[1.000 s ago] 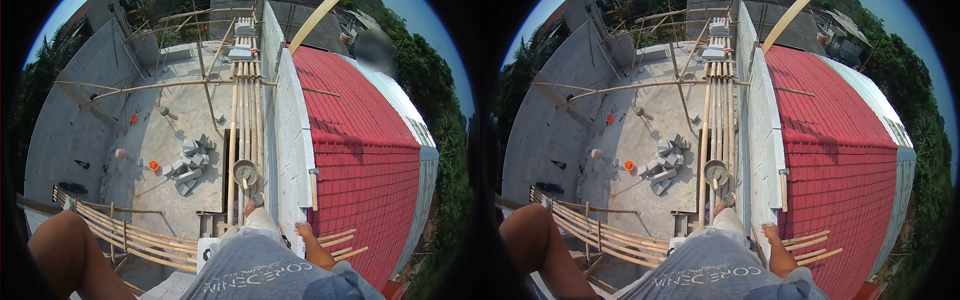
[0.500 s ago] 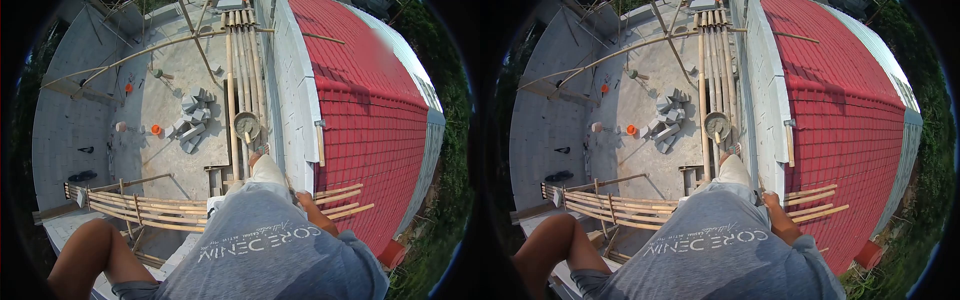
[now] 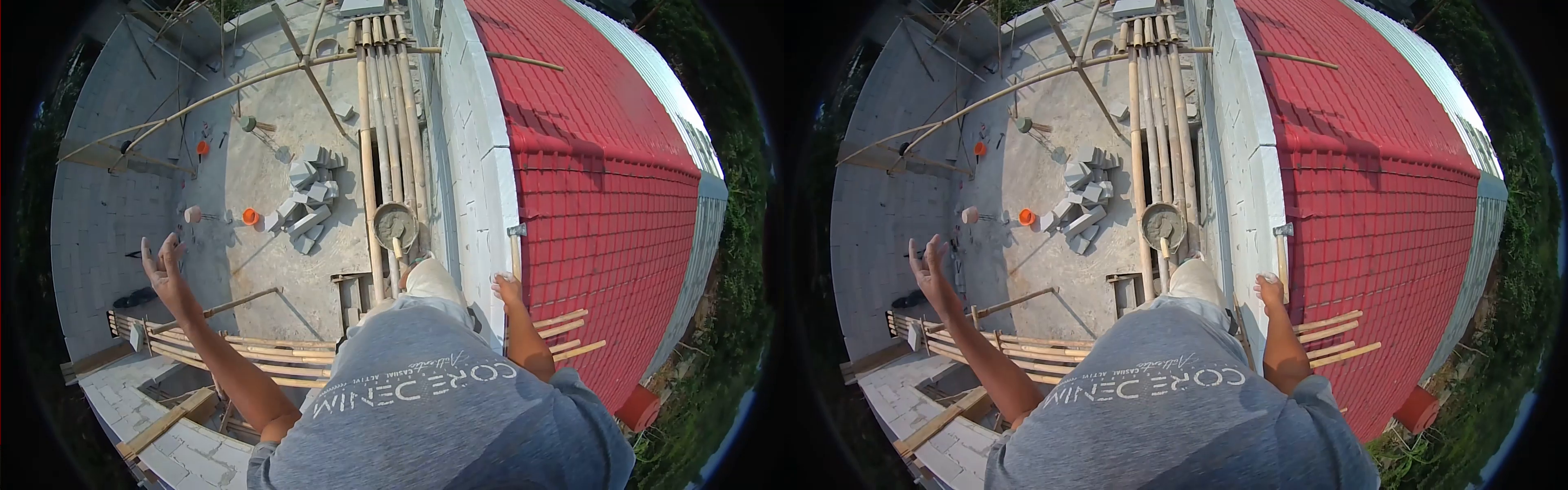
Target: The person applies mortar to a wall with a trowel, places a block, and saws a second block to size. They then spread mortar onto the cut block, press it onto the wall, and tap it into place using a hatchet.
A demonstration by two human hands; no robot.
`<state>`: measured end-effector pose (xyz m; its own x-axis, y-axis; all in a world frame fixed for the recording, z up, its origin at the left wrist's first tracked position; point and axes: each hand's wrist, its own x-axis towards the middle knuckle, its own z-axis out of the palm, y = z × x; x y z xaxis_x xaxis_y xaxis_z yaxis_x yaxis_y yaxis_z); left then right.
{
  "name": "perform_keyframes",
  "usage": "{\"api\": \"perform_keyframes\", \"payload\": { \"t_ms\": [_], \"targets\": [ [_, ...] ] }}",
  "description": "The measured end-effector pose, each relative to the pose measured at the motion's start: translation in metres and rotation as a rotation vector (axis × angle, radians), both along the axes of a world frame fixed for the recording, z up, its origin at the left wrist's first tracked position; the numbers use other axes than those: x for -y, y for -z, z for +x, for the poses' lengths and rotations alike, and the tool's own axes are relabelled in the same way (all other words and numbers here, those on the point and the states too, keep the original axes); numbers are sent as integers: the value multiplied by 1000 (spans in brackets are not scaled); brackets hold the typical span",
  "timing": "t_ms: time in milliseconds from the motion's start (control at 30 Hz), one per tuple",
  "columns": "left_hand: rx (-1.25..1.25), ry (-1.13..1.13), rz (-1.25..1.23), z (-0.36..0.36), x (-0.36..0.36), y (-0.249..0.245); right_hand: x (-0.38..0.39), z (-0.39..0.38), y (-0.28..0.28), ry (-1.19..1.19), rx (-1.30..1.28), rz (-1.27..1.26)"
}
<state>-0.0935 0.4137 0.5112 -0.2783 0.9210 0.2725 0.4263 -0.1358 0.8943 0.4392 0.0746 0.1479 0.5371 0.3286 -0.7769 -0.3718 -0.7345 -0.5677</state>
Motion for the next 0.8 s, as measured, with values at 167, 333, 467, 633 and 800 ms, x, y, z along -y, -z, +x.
{"api": "perform_keyframes", "payload": {
  "t_ms": [167, 333, 467, 633, 800],
  "targets": [
    [-54, -198, -421, -45, 2, 103, -29, 27, -17, -33, 4, -9],
    [126, -217, -728, -68, 66, 215, -28, 28, -24, -28, 16, 9],
    [286, -256, -1143, -73, 130, 301, -12, 12, -24, -36, -16, -71],
    [424, -243, -1458, -45, 183, 339, 2, -5, -10, -31, -62, -111],
    [393, -34, -1434, -53, 170, 385, -28, -1, -4, 15, 18, -43]
  ]
}}
